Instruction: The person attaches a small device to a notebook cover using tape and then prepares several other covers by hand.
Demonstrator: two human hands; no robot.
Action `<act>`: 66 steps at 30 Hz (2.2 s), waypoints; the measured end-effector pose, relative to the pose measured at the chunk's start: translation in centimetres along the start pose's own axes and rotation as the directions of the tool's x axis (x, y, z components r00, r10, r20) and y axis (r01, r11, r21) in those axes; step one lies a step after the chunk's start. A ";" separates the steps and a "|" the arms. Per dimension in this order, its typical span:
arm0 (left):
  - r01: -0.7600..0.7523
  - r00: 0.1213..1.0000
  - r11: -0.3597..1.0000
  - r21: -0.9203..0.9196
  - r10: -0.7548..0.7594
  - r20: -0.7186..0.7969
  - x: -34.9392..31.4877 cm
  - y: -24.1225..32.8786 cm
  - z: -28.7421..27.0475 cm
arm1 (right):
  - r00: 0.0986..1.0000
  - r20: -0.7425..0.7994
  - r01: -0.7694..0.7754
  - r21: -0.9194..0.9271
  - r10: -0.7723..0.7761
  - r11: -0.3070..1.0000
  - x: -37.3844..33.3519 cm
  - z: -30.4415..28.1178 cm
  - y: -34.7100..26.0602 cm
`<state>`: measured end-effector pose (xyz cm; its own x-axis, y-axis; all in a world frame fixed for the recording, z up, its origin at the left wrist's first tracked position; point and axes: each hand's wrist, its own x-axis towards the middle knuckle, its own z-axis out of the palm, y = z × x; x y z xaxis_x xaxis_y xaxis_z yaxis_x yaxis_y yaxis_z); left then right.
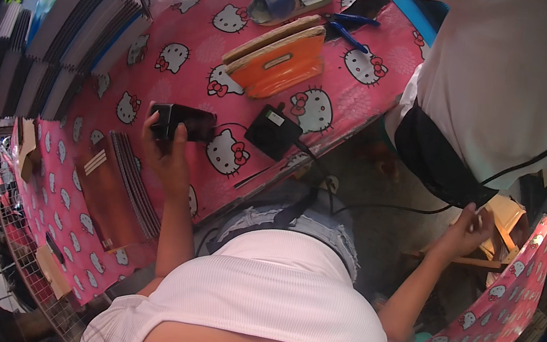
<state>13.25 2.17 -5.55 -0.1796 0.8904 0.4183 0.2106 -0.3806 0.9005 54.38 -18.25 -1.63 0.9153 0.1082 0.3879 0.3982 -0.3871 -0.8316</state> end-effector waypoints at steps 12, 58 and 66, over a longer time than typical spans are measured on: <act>-0.126 0.992 0.985 -0.120 0.121 -0.047 -1.2 -0.9 1.9 | 0.267 0.820 0.563 0.294 -0.507 0.772 -16.0 12.8 -12.0; 0.284 0.825 0.818 -0.500 -0.475 -0.307 1.5 1.2 1.8 | 0.152 0.796 0.349 0.512 -0.586 0.785 -13.6 15.5 -10.3; 0.151 0.941 0.976 -0.158 -0.191 -0.281 0.9 2.1 2.9 | 0.127 0.816 0.404 0.478 -0.565 0.780 -14.6 16.4 -8.3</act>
<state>16.33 2.89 -3.63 -0.4789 0.8400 0.2549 0.0265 -0.2763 0.9607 38.68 -1.58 -6.95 -0.0599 0.9790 0.1946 0.7091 0.1790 -0.6820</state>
